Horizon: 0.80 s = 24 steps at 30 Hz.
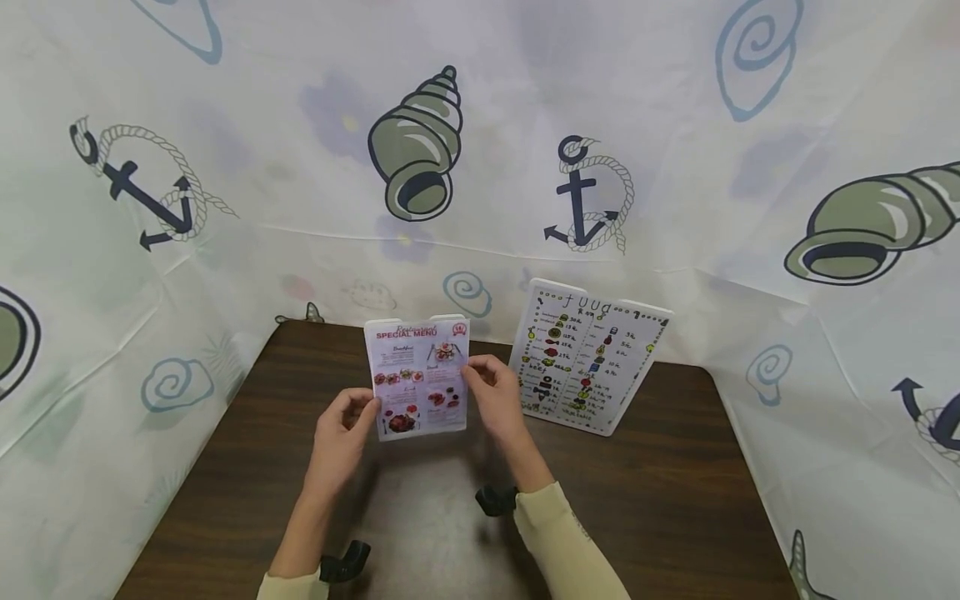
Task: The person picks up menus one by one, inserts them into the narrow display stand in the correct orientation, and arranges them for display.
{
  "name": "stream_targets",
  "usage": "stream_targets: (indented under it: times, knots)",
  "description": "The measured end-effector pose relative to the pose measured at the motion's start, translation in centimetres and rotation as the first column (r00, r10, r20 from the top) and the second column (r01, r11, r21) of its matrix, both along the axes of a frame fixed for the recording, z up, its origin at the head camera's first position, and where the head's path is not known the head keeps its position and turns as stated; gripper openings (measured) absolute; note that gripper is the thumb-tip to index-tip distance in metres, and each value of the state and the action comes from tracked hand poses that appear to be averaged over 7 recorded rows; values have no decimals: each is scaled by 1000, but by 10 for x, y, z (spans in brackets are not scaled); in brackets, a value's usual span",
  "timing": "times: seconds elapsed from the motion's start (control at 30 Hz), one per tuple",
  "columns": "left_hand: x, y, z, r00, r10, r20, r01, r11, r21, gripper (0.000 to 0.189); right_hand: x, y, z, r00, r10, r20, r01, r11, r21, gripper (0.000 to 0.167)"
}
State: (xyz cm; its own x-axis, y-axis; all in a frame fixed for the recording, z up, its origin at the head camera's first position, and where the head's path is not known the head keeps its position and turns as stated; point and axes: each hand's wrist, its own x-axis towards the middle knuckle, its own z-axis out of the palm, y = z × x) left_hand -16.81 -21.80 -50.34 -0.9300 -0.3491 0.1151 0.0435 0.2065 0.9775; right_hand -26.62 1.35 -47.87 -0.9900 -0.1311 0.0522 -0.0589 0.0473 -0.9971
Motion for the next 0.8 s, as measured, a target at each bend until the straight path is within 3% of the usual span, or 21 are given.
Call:
stream_targets:
  times: [0.43, 0.8]
  knots:
    - [-2, 0, -2, 1000, -4, 1, 4, 1000, 0, 14, -8, -2, 11, 1000, -10, 12, 10, 1000, -23, 17]
    - [-14, -5, 9, 999, 4, -50, -6, 999, -42, 14, -18, -4, 23, 1000, 9, 22, -9, 1000, -16, 18]
